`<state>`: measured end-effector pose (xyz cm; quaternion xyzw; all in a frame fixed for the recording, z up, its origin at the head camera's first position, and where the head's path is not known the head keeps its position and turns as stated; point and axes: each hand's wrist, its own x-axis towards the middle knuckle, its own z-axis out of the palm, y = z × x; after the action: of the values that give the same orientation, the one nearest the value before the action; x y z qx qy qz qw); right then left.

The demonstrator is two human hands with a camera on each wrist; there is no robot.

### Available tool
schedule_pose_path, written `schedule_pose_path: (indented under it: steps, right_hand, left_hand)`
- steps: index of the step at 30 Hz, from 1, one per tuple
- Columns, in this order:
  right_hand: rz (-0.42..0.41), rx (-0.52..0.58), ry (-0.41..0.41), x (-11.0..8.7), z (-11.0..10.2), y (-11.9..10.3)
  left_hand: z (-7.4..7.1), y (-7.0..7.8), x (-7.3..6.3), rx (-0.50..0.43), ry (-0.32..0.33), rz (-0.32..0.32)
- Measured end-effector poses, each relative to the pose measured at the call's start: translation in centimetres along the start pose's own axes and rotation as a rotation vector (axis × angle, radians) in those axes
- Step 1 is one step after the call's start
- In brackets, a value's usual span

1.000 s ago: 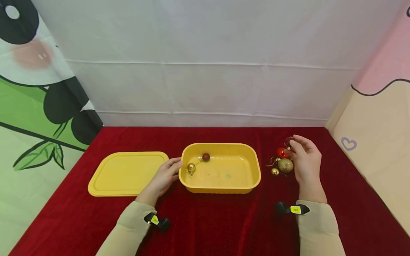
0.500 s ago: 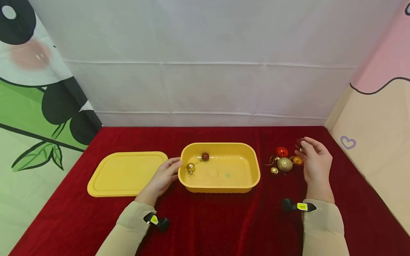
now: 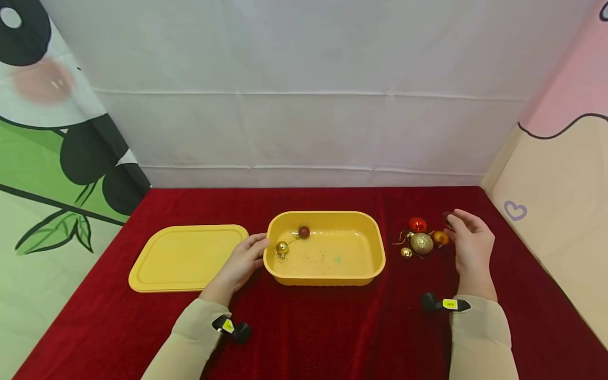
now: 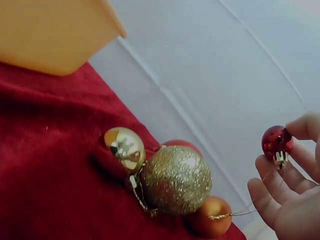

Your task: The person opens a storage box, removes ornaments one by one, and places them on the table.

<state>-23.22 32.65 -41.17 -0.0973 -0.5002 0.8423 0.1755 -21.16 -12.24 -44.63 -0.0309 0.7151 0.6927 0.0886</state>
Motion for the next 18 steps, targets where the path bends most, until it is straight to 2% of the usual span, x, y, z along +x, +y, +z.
schedule_pose_path:
  steps: [4, 6, 8, 11, 15, 18]
  right_hand:
    - [0.004, -0.096, 0.037, 0.1, -0.3, 0.2]
    - [0.002, -0.183, 0.069, 0.2, -0.4, 0.4]
    - [-0.002, -0.292, 0.092, 0.2, -0.4, 0.6]
    - [-0.025, -0.528, 0.106, 0.3, -0.6, 0.8]
    - [-0.047, -0.784, 0.073, 0.5, -1.0, 1.2]
    - [-0.051, -0.873, 0.025, 0.6, -1.4, 1.5]
  left_hand:
    - [0.0, 0.1, 0.0, 0.003, -0.002, 0.001]
    - [0.0, 0.0, 0.0, 0.002, -0.001, 0.000]
    - [-0.1, 0.0, 0.0, 0.002, 0.000, 0.002]
    - [-0.1, -0.1, 0.1, 0.000, 0.000, 0.005]
    - [-0.1, -0.1, 0.1, -0.006, -0.004, 0.008]
    - [-0.1, -0.1, 0.0, -0.009, -0.004, 0.009]
